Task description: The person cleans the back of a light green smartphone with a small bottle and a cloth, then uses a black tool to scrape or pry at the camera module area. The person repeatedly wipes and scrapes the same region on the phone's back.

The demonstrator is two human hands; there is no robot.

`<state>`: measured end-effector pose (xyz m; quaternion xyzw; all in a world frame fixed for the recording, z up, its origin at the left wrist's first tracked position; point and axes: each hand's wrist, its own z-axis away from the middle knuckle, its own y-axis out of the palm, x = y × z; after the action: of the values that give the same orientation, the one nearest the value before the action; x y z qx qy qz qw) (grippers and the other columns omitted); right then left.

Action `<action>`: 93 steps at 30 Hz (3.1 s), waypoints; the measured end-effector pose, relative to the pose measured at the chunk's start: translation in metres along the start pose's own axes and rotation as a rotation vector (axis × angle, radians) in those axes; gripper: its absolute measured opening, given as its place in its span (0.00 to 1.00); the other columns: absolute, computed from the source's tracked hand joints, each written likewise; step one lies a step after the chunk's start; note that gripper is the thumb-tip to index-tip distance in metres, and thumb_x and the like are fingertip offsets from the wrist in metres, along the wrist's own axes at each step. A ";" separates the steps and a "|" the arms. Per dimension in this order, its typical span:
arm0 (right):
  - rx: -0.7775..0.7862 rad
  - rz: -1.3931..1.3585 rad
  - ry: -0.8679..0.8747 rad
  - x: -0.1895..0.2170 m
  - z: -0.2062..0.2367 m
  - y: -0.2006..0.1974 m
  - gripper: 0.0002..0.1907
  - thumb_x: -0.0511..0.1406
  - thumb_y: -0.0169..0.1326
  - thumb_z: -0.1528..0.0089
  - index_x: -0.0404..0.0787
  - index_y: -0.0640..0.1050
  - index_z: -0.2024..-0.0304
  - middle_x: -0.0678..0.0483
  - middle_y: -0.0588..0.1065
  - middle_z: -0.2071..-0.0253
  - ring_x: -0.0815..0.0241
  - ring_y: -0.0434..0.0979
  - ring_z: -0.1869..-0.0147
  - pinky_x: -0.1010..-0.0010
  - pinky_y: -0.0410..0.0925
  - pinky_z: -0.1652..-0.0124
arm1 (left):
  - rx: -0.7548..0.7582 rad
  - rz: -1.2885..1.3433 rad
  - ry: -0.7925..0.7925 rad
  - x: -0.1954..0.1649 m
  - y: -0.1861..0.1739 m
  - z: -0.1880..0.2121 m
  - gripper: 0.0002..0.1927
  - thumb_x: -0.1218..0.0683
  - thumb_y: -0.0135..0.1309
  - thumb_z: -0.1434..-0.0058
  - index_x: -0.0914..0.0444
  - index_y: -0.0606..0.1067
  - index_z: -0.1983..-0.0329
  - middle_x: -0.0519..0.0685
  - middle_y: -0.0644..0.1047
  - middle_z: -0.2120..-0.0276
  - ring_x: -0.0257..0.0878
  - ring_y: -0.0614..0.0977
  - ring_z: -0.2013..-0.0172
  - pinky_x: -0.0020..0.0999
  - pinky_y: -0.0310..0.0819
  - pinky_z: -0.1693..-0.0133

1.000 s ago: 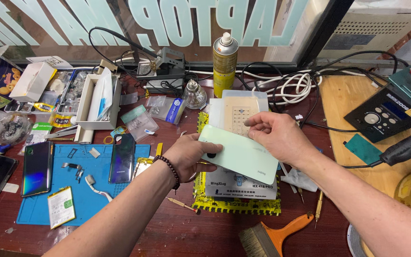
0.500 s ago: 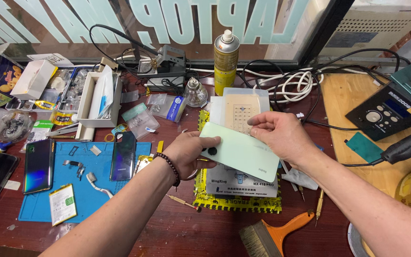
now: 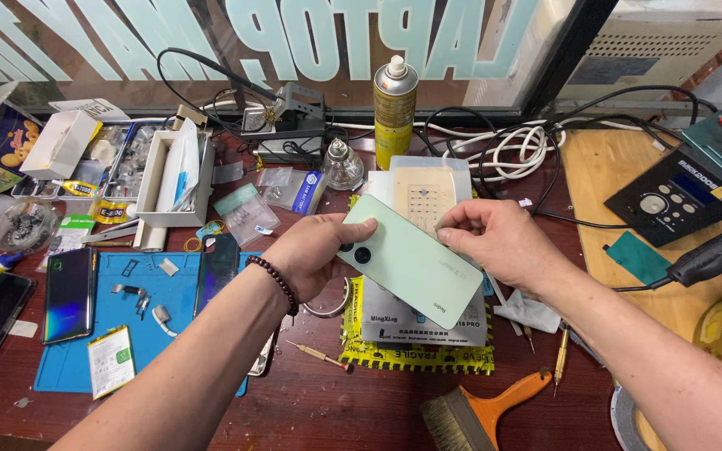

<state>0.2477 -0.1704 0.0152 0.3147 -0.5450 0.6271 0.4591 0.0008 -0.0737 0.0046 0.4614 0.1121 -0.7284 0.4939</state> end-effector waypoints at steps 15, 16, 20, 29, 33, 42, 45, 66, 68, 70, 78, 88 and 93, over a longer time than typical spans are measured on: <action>-0.339 -0.319 -0.049 0.045 0.008 0.024 0.07 0.33 0.54 0.35 0.35 0.77 0.56 0.55 0.81 0.65 0.71 0.77 0.65 0.77 0.71 0.65 | 0.210 0.683 0.043 -0.004 0.046 -0.009 0.18 0.60 0.53 0.35 0.67 0.71 0.42 0.53 0.79 0.48 0.45 0.81 0.46 0.42 0.75 0.40; -0.360 -0.244 -0.041 0.045 0.007 0.022 0.07 0.33 0.54 0.35 0.35 0.77 0.57 0.55 0.81 0.66 0.71 0.78 0.65 0.77 0.71 0.65 | 0.217 0.666 0.049 -0.003 0.046 -0.010 0.18 0.60 0.53 0.35 0.67 0.70 0.42 0.53 0.78 0.48 0.45 0.81 0.46 0.43 0.75 0.40; -0.350 -0.092 -0.084 0.046 0.009 0.014 0.07 0.33 0.56 0.37 0.35 0.78 0.59 0.55 0.81 0.66 0.72 0.78 0.65 0.77 0.72 0.66 | 0.259 0.634 0.031 -0.002 0.040 -0.012 0.19 0.61 0.52 0.35 0.68 0.69 0.41 0.55 0.77 0.47 0.48 0.80 0.46 0.46 0.74 0.39; -0.443 -0.006 -0.091 0.047 0.013 0.016 0.07 0.34 0.56 0.36 0.36 0.79 0.61 0.55 0.82 0.70 0.71 0.79 0.69 0.75 0.72 0.68 | 0.307 0.635 0.015 -0.005 0.043 -0.013 0.21 0.61 0.51 0.35 0.68 0.68 0.38 0.55 0.76 0.45 0.48 0.79 0.44 0.47 0.72 0.38; -0.513 0.050 -0.154 0.039 0.014 0.019 0.06 0.34 0.56 0.36 0.35 0.78 0.61 0.55 0.82 0.70 0.70 0.79 0.69 0.74 0.71 0.68 | 0.284 0.643 0.005 -0.005 0.047 -0.016 0.21 0.61 0.51 0.35 0.67 0.68 0.38 0.55 0.77 0.45 0.49 0.79 0.44 0.48 0.72 0.38; -0.590 -0.282 -0.001 0.020 0.001 -0.012 0.06 0.33 0.53 0.34 0.38 0.74 0.55 0.53 0.79 0.66 0.67 0.78 0.68 0.74 0.73 0.70 | 0.128 0.775 -0.064 -0.008 0.038 -0.023 0.23 0.54 0.51 0.36 0.68 0.68 0.39 0.60 0.77 0.45 0.54 0.78 0.42 0.54 0.69 0.37; -0.452 -0.366 0.105 0.012 0.002 -0.026 0.09 0.31 0.53 0.36 0.44 0.75 0.52 0.52 0.78 0.68 0.65 0.76 0.70 0.73 0.70 0.71 | 0.150 0.836 0.069 -0.018 0.029 -0.021 0.24 0.54 0.50 0.37 0.69 0.68 0.39 0.59 0.77 0.43 0.54 0.76 0.40 0.54 0.66 0.38; -0.206 -0.762 0.248 0.023 0.007 -0.037 0.06 0.32 0.57 0.37 0.39 0.81 0.59 0.55 0.81 0.61 0.64 0.80 0.59 0.69 0.73 0.60 | 0.493 0.285 0.360 -0.020 0.019 0.024 0.46 0.60 0.63 0.42 0.57 0.54 0.24 0.51 0.58 0.26 0.47 0.69 0.33 0.53 0.70 0.38; -0.207 -0.741 0.237 0.022 0.007 -0.037 0.05 0.33 0.56 0.37 0.39 0.80 0.59 0.56 0.81 0.62 0.64 0.80 0.60 0.70 0.72 0.61 | 0.499 0.270 0.373 -0.019 0.017 0.024 0.44 0.60 0.62 0.41 0.58 0.55 0.24 0.53 0.58 0.26 0.48 0.69 0.33 0.52 0.70 0.37; -0.223 -0.721 0.236 0.020 0.007 -0.037 0.05 0.33 0.57 0.37 0.39 0.80 0.59 0.56 0.81 0.63 0.64 0.80 0.60 0.69 0.72 0.61 | 0.490 0.276 0.365 -0.019 0.016 0.025 0.41 0.61 0.62 0.40 0.59 0.57 0.26 0.52 0.60 0.27 0.48 0.69 0.33 0.52 0.71 0.37; -0.241 -0.560 0.286 0.008 -0.005 -0.047 0.13 0.41 0.56 0.35 0.37 0.80 0.61 0.55 0.76 0.69 0.64 0.71 0.70 0.70 0.65 0.71 | 0.261 0.160 0.258 -0.015 0.014 0.018 0.19 0.59 0.59 0.42 0.65 0.76 0.46 0.51 0.80 0.49 0.43 0.82 0.47 0.47 0.82 0.47; -0.327 0.058 0.312 -0.006 -0.027 -0.019 0.23 0.50 0.60 0.38 0.34 0.83 0.68 0.54 0.76 0.74 0.63 0.70 0.74 0.66 0.64 0.74 | -0.170 -0.216 0.192 0.016 0.015 -0.015 0.21 0.46 0.66 0.44 0.67 0.80 0.57 0.46 0.78 0.74 0.32 0.71 0.78 0.28 0.64 0.79; -0.384 0.428 0.286 -0.020 -0.028 -0.018 0.24 0.52 0.61 0.39 0.36 0.85 0.68 0.47 0.80 0.74 0.54 0.78 0.71 0.61 0.70 0.65 | -0.280 -0.468 -0.003 0.037 0.020 -0.019 0.30 0.37 0.62 0.43 0.70 0.80 0.63 0.49 0.75 0.78 0.37 0.70 0.81 0.33 0.61 0.83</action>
<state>0.2743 -0.1481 -0.0014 0.0091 -0.6372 0.6329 0.4397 0.0242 -0.0945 -0.0286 0.3490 0.3146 -0.8009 0.3713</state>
